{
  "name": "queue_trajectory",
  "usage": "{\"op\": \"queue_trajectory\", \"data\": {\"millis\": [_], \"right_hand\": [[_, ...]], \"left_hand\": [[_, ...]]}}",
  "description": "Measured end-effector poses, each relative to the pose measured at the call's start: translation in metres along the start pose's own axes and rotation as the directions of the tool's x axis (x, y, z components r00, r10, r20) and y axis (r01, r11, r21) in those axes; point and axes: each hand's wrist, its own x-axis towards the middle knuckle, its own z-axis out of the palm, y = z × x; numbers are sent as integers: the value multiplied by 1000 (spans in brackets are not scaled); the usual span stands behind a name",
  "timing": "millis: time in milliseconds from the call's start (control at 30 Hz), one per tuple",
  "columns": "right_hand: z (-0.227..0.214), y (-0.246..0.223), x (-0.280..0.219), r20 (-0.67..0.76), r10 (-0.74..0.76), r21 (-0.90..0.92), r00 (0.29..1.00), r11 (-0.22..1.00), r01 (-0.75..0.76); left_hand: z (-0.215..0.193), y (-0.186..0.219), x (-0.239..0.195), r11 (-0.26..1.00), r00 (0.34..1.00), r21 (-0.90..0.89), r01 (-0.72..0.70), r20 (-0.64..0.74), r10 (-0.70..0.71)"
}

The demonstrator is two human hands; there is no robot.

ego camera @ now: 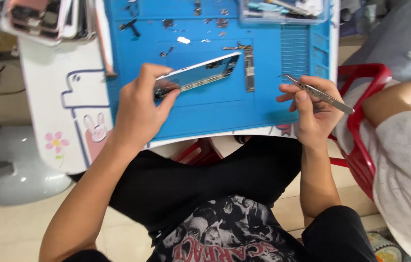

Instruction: The person disassembles a smartphone on a blue work mat, using tweezers to remove small components and a screwdriver to unscrew parts. They handle the phone frame, internal connectors, and screws, placing removed items on the mat.

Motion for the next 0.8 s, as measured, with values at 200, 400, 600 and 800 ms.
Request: {"op": "queue_trajectory", "data": {"millis": [200, 400, 600, 800], "right_hand": [[-58, 33, 27, -130, -167, -180, 977, 973, 142], [-28, 19, 43, -48, -35, -190, 998, 981, 25], [-23, 23, 42, 27, -108, -365, 994, 925, 110], [-25, 26, 40, 8, -79, -349, 997, 934, 76]], "left_hand": [[2, 1, 0, 1000, 1000, -2, 8, -13, -8], [1, 4, 0, 1000, 1000, 5, 12, -17, -11], [2, 5, 2, 1000, 1000, 0, 30, -8, -30], [1, 9, 5, 999, 999, -1, 48, 4, -48]]}}
